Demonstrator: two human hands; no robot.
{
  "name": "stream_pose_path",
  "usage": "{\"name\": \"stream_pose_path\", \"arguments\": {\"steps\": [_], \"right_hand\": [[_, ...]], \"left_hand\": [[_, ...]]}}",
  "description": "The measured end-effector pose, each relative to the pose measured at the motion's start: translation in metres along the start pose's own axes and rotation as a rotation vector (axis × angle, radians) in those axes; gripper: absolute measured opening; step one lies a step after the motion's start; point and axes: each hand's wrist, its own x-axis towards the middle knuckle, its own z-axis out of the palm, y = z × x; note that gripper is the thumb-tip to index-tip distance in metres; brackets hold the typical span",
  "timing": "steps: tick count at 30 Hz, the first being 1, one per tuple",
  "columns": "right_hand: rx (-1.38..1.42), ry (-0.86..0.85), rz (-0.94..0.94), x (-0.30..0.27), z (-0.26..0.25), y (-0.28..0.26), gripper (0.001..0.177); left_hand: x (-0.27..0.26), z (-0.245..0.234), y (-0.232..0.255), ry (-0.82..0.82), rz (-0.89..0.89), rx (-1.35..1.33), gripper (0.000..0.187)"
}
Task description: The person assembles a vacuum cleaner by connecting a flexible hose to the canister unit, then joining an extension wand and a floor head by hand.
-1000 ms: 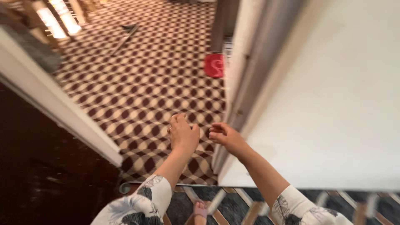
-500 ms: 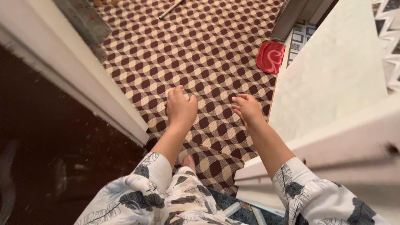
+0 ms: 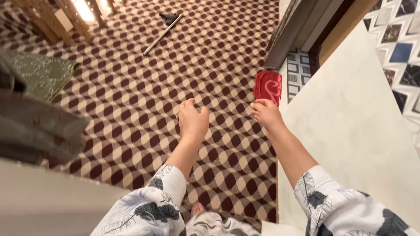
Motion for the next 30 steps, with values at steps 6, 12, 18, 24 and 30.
{"name": "stream_pose_path", "arguments": {"steps": [6,12,18,24,30], "right_hand": [[-0.046,0.057,0.027,0.039,0.005,-0.023,0.051],[-0.057,0.061,0.033,0.122,0.015,-0.029,0.054],[-0.046,0.105,-0.023,0.245,0.005,-0.045,0.052],[-0.026,0.113,-0.084,0.366,-0.027,-0.075,0.047],[-0.026,0.086,-0.067,0.476,0.012,-0.08,0.045]], "left_hand": [[0.061,0.027,0.02,-0.001,-0.004,-0.035,0.056],[0.123,0.078,0.014,-0.152,0.034,0.008,0.06],[0.249,0.144,0.044,-0.096,0.057,-0.05,0.074],[0.343,0.2,0.097,-0.156,0.124,-0.042,0.07],[0.425,0.225,0.081,-0.099,0.077,-0.062,0.068]]}}
